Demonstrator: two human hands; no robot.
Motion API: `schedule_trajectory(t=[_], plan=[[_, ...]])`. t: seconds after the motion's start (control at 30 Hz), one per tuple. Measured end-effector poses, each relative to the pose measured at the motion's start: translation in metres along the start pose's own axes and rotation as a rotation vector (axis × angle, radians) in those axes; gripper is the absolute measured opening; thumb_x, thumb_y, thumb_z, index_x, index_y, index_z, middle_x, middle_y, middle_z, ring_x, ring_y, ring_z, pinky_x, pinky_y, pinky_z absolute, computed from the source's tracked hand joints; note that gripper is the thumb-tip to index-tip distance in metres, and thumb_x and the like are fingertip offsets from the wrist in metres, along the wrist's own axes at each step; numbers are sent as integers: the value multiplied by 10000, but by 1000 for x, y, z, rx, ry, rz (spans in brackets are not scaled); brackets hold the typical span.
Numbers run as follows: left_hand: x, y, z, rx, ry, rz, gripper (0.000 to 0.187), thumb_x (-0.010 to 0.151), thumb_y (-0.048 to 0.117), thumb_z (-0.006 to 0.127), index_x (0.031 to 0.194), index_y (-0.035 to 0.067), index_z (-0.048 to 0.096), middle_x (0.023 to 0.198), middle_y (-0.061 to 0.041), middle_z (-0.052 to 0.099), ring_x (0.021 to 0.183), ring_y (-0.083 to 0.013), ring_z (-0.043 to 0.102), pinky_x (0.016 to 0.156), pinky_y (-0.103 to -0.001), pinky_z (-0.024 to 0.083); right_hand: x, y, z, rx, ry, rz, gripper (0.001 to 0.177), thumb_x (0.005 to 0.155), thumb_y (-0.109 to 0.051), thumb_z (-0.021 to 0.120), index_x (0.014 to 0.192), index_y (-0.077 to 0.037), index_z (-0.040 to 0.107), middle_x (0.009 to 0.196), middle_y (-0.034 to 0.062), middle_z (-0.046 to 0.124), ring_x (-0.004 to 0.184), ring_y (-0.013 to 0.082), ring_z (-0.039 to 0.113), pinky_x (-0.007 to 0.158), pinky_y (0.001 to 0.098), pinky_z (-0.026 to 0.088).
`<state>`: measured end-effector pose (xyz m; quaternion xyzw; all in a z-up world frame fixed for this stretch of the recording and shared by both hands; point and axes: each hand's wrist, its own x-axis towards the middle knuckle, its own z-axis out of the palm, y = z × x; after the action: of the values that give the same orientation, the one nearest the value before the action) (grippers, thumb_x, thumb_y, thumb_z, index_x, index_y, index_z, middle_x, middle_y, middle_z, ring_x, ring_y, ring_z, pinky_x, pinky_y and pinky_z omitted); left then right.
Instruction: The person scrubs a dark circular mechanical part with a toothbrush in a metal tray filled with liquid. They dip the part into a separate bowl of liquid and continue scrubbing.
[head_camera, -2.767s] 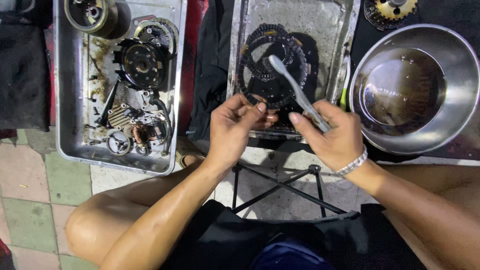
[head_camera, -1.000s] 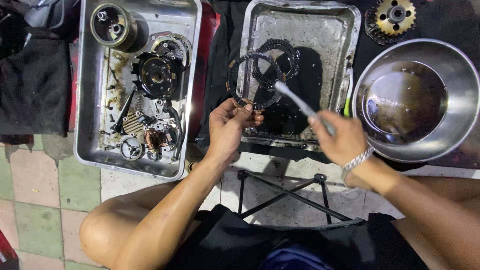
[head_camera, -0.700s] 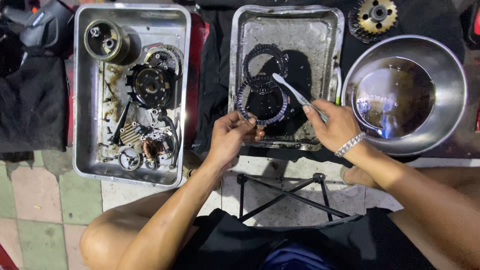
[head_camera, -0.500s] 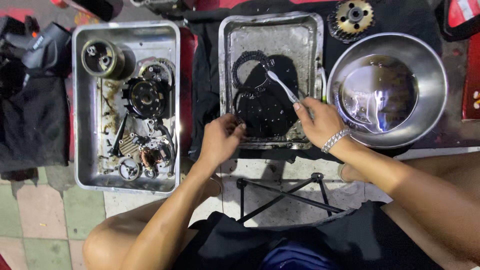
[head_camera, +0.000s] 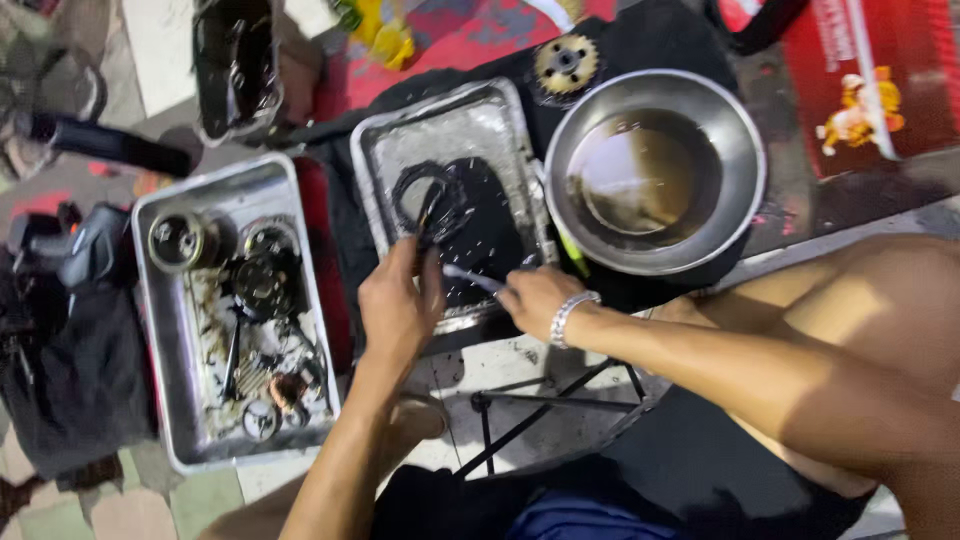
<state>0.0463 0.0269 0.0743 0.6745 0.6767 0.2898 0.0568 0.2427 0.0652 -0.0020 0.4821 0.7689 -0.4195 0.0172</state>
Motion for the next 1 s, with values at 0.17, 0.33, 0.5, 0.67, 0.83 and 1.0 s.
schedule_trajectory(t=[0.17, 0.33, 0.5, 0.67, 0.83, 1.0], plan=[[72, 35, 115, -622, -540, -320, 215, 869, 149, 736, 993, -22, 695, 841, -112, 773, 740, -171, 770, 630, -311, 605, 12, 8, 5, 26, -30, -14, 335, 982, -383, 548, 1014, -72, 671, 903, 218, 728, 877, 419, 705, 811, 538, 541], [116, 56, 229, -731, -958, -577, 239, 853, 130, 733, 951, -87, 709, 771, -165, 758, 634, -224, 757, 610, -383, 615, 10, 11, 16, 85, -118, -92, 307, 973, -315, 512, 1121, -93, 664, 928, 214, 728, 897, 407, 705, 812, 542, 540], [131, 70, 250, -286, -888, -295, 305, 814, 194, 802, 1025, -19, 743, 820, -174, 767, 724, -253, 763, 723, -391, 610, 1, 9, 22, 9, -181, -173, 358, 1013, -326, 459, 1142, -72, 676, 1020, 210, 726, 948, 380, 706, 852, 506, 556], [132, 89, 236, -41, -600, -7, 204, 855, 220, 769, 1031, 120, 794, 940, -145, 785, 861, -342, 741, 818, -438, 582, 5, 23, 17, 48, -159, -145, 367, 1028, -304, 431, 1156, -64, 677, 1093, 202, 715, 998, 375, 697, 880, 506, 543], [118, 109, 250, 108, -823, 359, 160, 916, 216, 665, 1018, 135, 757, 964, -148, 736, 848, -350, 716, 768, -485, 562, 8, 12, 13, -8, -93, -307, 349, 971, -248, 474, 1195, -71, 674, 1177, 177, 702, 1061, 356, 680, 883, 492, 536], [105, 110, 281, 139, -803, 667, 151, 843, 149, 625, 931, 80, 726, 1136, -161, 680, 1014, -308, 698, 749, -429, 593, -10, 0, 15, 119, 40, -395, 351, 942, -215, 516, 1209, -57, 681, 1199, 194, 698, 1119, 363, 662, 964, 503, 486]])
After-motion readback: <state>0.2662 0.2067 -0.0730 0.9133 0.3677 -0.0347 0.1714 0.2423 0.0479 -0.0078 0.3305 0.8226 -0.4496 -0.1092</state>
